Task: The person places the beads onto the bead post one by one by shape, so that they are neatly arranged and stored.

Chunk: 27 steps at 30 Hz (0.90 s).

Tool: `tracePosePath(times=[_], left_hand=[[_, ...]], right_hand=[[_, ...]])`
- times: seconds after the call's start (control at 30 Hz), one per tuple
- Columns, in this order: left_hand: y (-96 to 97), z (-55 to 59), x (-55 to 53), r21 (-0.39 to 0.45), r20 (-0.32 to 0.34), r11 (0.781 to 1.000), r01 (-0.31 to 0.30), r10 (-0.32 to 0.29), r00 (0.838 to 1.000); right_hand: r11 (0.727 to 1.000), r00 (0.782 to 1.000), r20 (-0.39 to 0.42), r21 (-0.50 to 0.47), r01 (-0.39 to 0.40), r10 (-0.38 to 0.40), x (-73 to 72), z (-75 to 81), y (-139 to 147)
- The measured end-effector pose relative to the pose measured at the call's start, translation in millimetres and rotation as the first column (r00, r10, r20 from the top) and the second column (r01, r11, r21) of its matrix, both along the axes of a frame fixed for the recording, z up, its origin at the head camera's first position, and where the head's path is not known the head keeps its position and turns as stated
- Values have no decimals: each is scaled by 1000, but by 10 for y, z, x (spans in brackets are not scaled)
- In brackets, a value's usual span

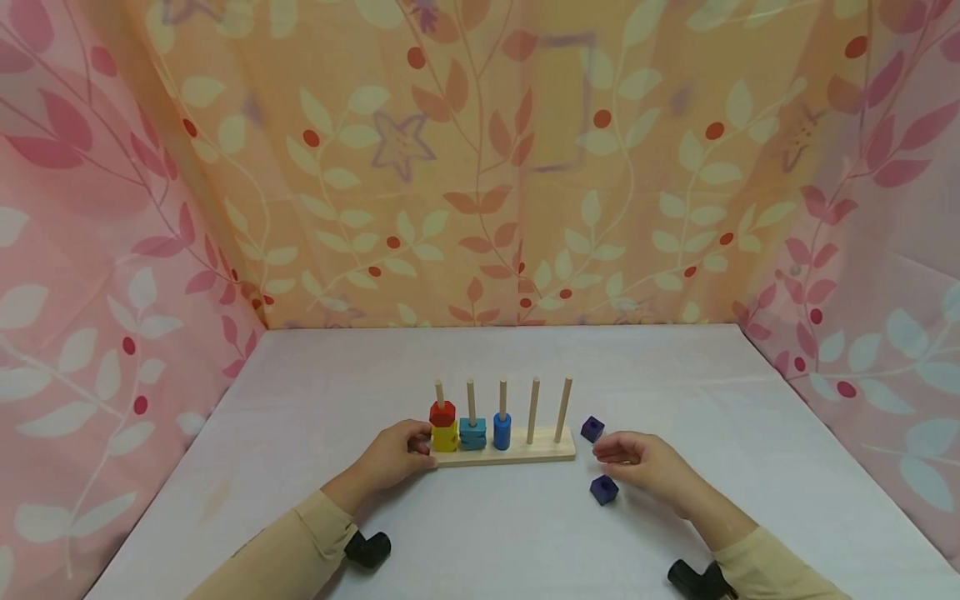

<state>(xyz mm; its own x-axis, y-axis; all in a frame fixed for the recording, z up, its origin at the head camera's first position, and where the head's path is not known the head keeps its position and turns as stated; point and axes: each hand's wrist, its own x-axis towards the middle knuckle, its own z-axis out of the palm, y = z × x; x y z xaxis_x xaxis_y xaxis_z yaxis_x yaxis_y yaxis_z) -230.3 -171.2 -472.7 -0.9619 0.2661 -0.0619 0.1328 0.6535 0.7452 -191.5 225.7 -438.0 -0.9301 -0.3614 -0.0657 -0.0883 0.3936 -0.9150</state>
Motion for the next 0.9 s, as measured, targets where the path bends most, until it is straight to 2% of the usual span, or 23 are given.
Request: tracePosePath(times=[0.13, 0.37, 0.5, 0.67, 0.9], left_hand=[[5, 5, 4, 1, -6, 1000, -4, 4, 1000], [12, 9, 8, -2, -11, 1000, -7, 7, 1000], [15, 7, 10, -7, -10, 1000, -11, 10, 1000], [16, 9, 14, -4, -8, 1000, -16, 16, 1000], [16, 11, 12, -6, -7, 1000, -14, 14, 1000]], right_hand=[[998, 998, 27, 10, -56, 56, 28, -41, -2], [983, 988, 46, 106, -151, 147, 44, -86, 12], [976, 984, 65, 135, -172, 164, 55, -72, 15], [970, 983, 55, 162, -181, 174, 67, -64, 15], [971, 992, 28, 202, -127, 124, 80, -71, -3]])
